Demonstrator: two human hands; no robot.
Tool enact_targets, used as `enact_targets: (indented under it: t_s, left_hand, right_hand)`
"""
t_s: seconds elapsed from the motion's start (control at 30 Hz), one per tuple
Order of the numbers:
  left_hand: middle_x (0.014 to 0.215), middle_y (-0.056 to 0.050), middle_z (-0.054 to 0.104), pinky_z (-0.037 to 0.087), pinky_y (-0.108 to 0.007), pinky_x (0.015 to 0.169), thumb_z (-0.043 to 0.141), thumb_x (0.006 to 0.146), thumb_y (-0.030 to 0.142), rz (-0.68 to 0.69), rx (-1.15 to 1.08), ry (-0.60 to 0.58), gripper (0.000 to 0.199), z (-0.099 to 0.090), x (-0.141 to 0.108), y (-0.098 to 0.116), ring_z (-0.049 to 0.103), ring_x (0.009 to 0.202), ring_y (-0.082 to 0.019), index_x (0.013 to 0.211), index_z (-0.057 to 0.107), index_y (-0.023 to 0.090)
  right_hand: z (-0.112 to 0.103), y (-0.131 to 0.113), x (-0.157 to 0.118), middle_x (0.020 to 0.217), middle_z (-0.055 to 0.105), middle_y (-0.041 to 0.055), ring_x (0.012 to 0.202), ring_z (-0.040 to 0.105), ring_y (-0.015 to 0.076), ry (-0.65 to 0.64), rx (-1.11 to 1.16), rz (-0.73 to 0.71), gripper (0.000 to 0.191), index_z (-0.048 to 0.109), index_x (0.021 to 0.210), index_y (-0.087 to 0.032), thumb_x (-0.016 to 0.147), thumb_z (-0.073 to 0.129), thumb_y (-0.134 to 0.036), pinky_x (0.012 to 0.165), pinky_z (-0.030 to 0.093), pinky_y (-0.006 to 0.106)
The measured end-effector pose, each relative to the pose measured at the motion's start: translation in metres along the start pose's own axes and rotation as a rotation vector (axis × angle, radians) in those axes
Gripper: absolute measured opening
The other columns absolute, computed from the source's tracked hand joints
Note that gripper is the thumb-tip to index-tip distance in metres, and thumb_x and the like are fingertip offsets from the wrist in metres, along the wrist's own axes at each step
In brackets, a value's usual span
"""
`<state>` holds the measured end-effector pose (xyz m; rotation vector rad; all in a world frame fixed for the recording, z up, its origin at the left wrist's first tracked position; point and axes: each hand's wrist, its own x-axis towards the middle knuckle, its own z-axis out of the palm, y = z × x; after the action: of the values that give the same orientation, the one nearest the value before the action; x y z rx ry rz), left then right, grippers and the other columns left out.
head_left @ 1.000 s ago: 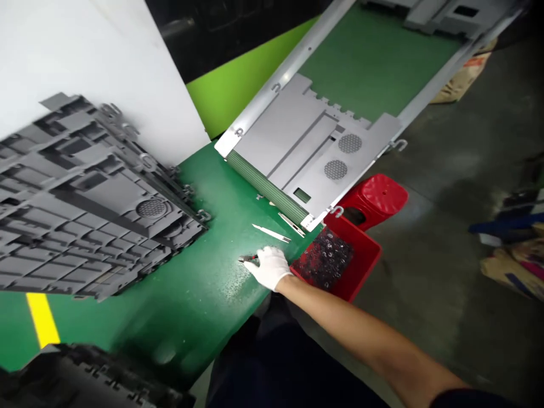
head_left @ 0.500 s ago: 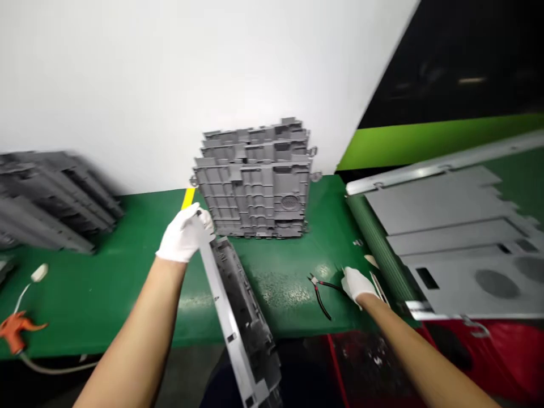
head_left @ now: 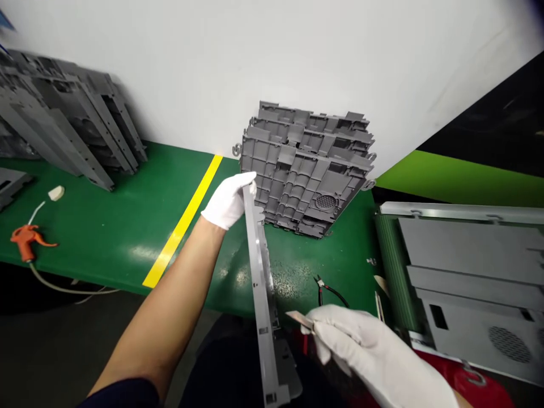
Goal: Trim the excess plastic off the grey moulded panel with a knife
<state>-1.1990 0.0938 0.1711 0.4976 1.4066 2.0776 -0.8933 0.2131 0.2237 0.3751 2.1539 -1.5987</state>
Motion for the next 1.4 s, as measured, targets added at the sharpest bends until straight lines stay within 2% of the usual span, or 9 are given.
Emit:
enact_targets:
  t_s: [0.1, 0.23, 0.33, 0.53, 0.77, 0.9, 1.03, 1.2, 1.4]
  left_hand:
    - [0.061, 0.000, 0.048, 0.037, -0.027, 0.054, 0.058, 0.081, 0.032, 0.063, 0.064, 0.020, 0.027, 0.006, -0.002, -0.006, 0.045, 0.054, -0.011, 0.060, 0.053, 0.017]
    - [0.065, 0.001, 0.051, 0.040, -0.028, 0.061, 0.062, 0.076, 0.025, 0.189, 0.175, 0.011, 0.018, 0.013, -0.007, -0.005, 0.046, 0.058, -0.011, 0.062, 0.053, 0.017]
    - [0.062, 0.001, 0.049, 0.039, -0.030, 0.061, 0.062, 0.071, 0.023, 0.202, 0.184, -0.015, 0.019, 0.013, -0.005, -0.003, 0.043, 0.057, -0.012, 0.057, 0.050, 0.018]
    - [0.061, 0.002, 0.049, 0.039, -0.030, 0.062, 0.061, 0.067, 0.021, 0.184, 0.162, -0.033, 0.017, 0.007, 0.002, -0.006, 0.044, 0.058, -0.012, 0.055, 0.049, 0.019]
    - [0.062, 0.002, 0.048, 0.038, -0.028, 0.060, 0.058, 0.070, 0.019, 0.205, 0.096, -0.008, 0.015, 0.005, -0.005, -0.010, 0.045, 0.058, -0.011, 0.058, 0.051, 0.018]
    - [0.061, 0.003, 0.046, 0.038, -0.028, 0.056, 0.059, 0.070, 0.021, 0.132, 0.072, -0.006, 0.016, 0.005, -0.007, -0.008, 0.042, 0.054, -0.010, 0.059, 0.047, 0.019]
    - [0.062, 0.003, 0.047, 0.041, -0.027, 0.057, 0.062, 0.068, 0.019, 0.127, 0.039, 0.008, 0.016, 0.006, -0.008, -0.006, 0.043, 0.055, -0.010, 0.061, 0.047, 0.019]
    - [0.061, 0.003, 0.046, 0.040, -0.026, 0.054, 0.061, 0.068, 0.018, 0.062, -0.033, -0.008, 0.016, 0.009, -0.009, -0.005, 0.040, 0.054, -0.010, 0.060, 0.047, 0.019]
    - [0.060, 0.002, 0.045, 0.039, -0.026, 0.056, 0.059, 0.068, 0.017, 0.094, -0.007, -0.013, 0.018, 0.010, -0.010, -0.002, 0.040, 0.055, -0.010, 0.057, 0.045, 0.019]
  right_hand:
    - [0.011, -0.018, -0.011, 0.067, 0.059, 0.0022, 0.060, 0.054, 0.0203, 0.043, -0.220, -0.021, 0.041, 0.055, 0.067, -0.033, 0.096, 0.043, -0.059, 0.057, 0.043, 0.034]
    - [0.025, -0.033, -0.014, 0.057, 0.058, 0.0032, 0.046, 0.048, 0.0199, 0.215, -0.517, 0.001, 0.048, 0.052, 0.059, -0.033, 0.093, 0.042, -0.066, 0.048, 0.033, 0.036]
    - [0.028, -0.042, -0.009, 0.051, 0.055, 0.0045, 0.042, 0.046, 0.0199, 0.302, -0.643, 0.024, 0.052, 0.050, 0.056, -0.032, 0.091, 0.041, -0.069, 0.046, 0.028, 0.036]
    - [0.024, -0.049, -0.001, 0.049, 0.052, 0.0054, 0.040, 0.037, 0.0185, 0.311, -0.705, 0.011, 0.059, 0.045, 0.052, -0.029, 0.087, 0.038, -0.076, 0.045, 0.020, 0.034]
    - [0.029, -0.053, -0.008, 0.048, 0.049, 0.0046, 0.038, 0.027, 0.0170, 0.257, -0.739, 0.017, 0.056, 0.044, 0.055, -0.029, 0.088, 0.040, -0.074, 0.047, 0.012, 0.035]
    - [0.035, -0.053, -0.011, 0.047, 0.048, 0.0040, 0.038, 0.030, 0.0181, 0.303, -0.768, -0.018, 0.052, 0.046, 0.057, -0.030, 0.091, 0.044, -0.069, 0.047, 0.012, 0.035]
    - [0.040, -0.048, -0.015, 0.047, 0.051, 0.0036, 0.037, 0.041, 0.0196, 0.310, -0.966, -0.111, 0.048, 0.047, 0.059, -0.031, 0.096, 0.041, -0.060, 0.043, 0.015, 0.036]
    - [0.045, -0.042, -0.021, 0.048, 0.054, -0.0011, 0.036, 0.046, 0.0162, 0.405, -1.235, -0.294, 0.039, 0.051, 0.068, -0.027, 0.101, 0.043, -0.045, 0.040, 0.016, 0.034]
    - [0.048, -0.045, -0.026, 0.048, 0.050, -0.0051, 0.035, 0.046, 0.0136, 0.417, -1.380, -0.338, 0.034, 0.049, 0.070, -0.025, 0.101, 0.047, -0.040, 0.041, 0.022, 0.032]
